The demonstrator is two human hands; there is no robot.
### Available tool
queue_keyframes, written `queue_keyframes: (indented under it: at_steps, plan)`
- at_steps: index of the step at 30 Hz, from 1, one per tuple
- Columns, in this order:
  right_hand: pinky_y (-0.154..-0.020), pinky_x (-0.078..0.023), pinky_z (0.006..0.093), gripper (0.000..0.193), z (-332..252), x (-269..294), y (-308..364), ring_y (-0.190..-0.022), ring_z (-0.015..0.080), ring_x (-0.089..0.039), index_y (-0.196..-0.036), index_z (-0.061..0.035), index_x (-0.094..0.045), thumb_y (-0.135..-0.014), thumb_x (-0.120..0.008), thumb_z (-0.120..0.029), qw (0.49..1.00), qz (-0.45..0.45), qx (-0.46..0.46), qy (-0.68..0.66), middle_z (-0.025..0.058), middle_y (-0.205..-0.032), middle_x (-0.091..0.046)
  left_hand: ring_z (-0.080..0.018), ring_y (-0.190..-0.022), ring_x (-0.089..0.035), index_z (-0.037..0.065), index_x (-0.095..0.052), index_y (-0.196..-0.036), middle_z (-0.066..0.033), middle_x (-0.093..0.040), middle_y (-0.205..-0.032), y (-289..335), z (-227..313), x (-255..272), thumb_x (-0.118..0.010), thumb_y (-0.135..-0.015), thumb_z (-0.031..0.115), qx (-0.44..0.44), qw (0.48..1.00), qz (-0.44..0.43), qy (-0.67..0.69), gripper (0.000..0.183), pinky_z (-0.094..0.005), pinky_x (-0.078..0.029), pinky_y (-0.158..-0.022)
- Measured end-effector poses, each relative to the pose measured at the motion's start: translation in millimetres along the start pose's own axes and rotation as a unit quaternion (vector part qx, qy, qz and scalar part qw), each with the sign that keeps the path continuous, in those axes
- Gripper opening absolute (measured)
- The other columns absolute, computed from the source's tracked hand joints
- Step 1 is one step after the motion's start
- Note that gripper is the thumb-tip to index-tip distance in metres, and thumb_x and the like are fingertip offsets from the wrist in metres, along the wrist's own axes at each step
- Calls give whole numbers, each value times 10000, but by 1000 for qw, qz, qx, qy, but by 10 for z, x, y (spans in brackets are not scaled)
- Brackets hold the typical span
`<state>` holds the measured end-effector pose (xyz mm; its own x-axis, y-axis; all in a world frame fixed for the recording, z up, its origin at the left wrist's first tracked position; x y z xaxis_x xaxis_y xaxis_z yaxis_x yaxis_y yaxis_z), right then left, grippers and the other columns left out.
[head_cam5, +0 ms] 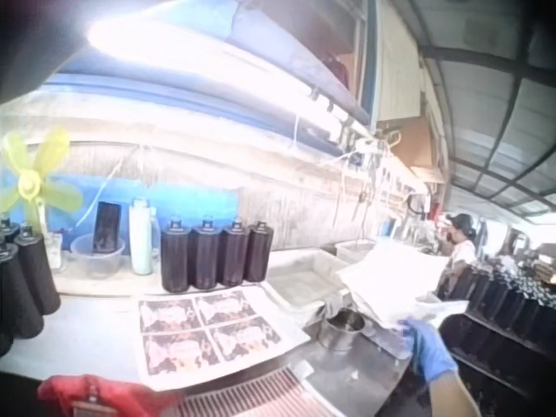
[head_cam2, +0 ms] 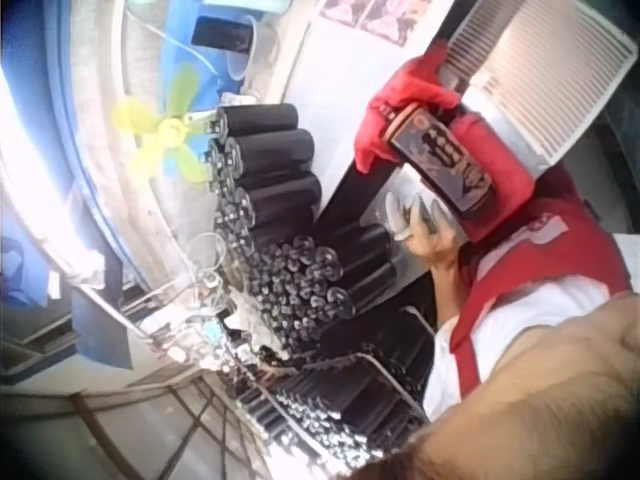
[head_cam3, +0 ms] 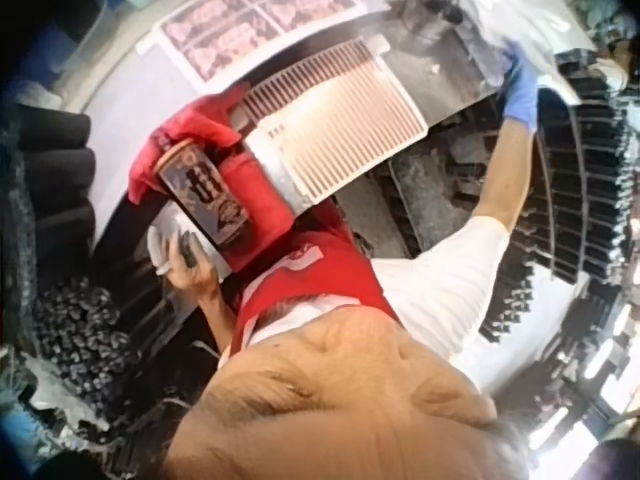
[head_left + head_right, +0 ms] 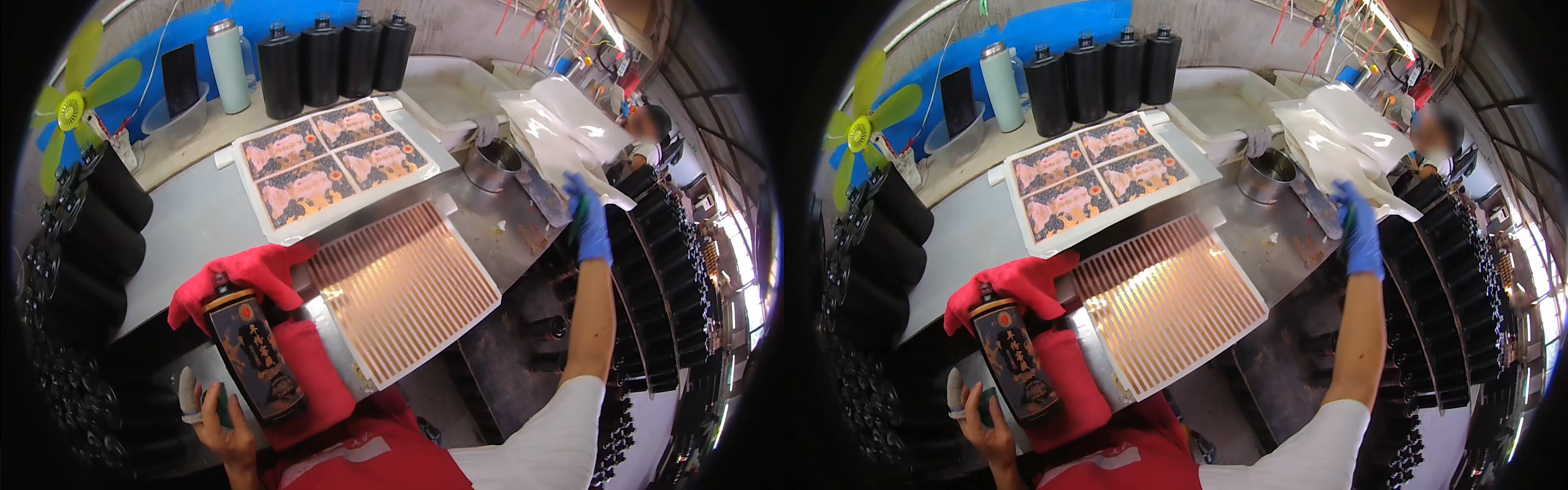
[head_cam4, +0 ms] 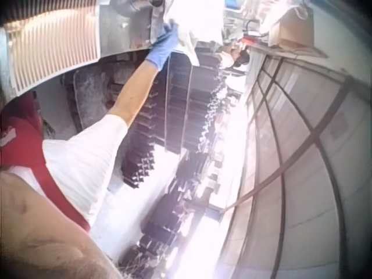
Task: The person applies decorative labels to black cylindrical cans. They position a label on the can, smooth it with a green squeegee, and then place a copper-colored band around the top rim. The process is repeated for multiple cans.
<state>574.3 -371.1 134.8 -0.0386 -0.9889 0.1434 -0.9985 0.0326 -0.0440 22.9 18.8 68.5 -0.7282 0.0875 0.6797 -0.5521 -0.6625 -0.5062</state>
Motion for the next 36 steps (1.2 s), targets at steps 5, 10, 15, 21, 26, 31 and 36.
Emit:
queue_keyframes:
  at_steps: [5, 10, 15, 21, 26, 31, 36]
  plan:
    - [-608, -420, 214, 300, 1147, -615, 563, -641, 80, -556, -949, -9, -680, -796, -681, -267, 968, -185, 22, 170, 30, -708, -628, -335, -1204, -444, -39, -561, -1120, -248, -416, -1336, -55, 43, -27, -567, -815, -38, -42, 999, -9, 31, 306, -385, -355, -1002]
    - [-743, -479, 268, 448, 1374, -1180, 623, -787, 143, -620, -987, 50, -652, -712, -745, -292, 926, -193, 58, 318, 102, -884, -676, -408, -1177, -455, -51, -571, -1086, -313, -423, -1295, 1, 149, -98, -606, -803, 56, -44, 996, -19, 70, 305, -419, -364, -996]
    - [-710, -495, 294, 531, 1565, -1583, 353, -765, 192, -638, -995, 45, -649, -646, -783, -331, 924, -194, 65, 324, 132, -860, -676, -407, -1175, -455, -48, -572, -1093, -311, -419, -1299, 85, 12, -83, -607, -811, 78, -20, 997, -22, 65, 311, -415, -375, -985]
    - [-572, -457, 270, 319, 1813, -1714, 147, -617, 129, -590, -817, 11, -690, -667, -767, -261, 917, -240, 0, 318, 91, -702, -657, -368, -1207, -439, -39, -574, -1093, -272, -411, -1327, 38, -44, -30, -577, -838, 70, -8, 997, -28, 71, 278, -399, -356, -1003]
    - [-592, -441, 241, 217, 1909, -1465, -14, -636, 110, -566, -830, -2, -674, -762, -691, -208, 959, -198, -34, 199, 59, -767, -655, -358, -1203, -447, -36, -579, -1087, -272, -409, -1330, 22, -79, -77, -582, -838, 60, -7, 996, -35, 83, 267, -386, -371, -989]
    - [-606, -406, 207, 239, 1389, -1450, 297, -634, 77, -530, -941, -3, -658, -815, -658, -206, 977, -183, -62, 87, 13, -736, -615, -365, -1192, -452, -30, -581, -1088, -276, -416, -1320, 71, -109, -4, -571, -843, 66, -3, 996, -18, 91, 263, -393, -381, -979]
    - [-606, -417, 206, 222, 665, -1735, 1033, -644, 71, -543, -938, 22, -653, -811, -653, -160, 915, -324, 12, 242, 16, -708, -598, -358, -1155, -478, -15, -601, -1078, -272, -442, -1294, 181, -206, -25, -572, -847, 114, -13, 993, -37, 113, 266, -386, -379, -980]
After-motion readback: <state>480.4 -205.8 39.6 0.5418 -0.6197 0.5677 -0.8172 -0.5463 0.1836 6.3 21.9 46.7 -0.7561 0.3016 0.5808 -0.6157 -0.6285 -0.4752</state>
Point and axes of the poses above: each hand's wrist, its own y-axis away from the middle knuckle, its own x-axis out of the back of the hand, z = x × y, the point moved 6 cm from there along -y, towards the middle knuckle
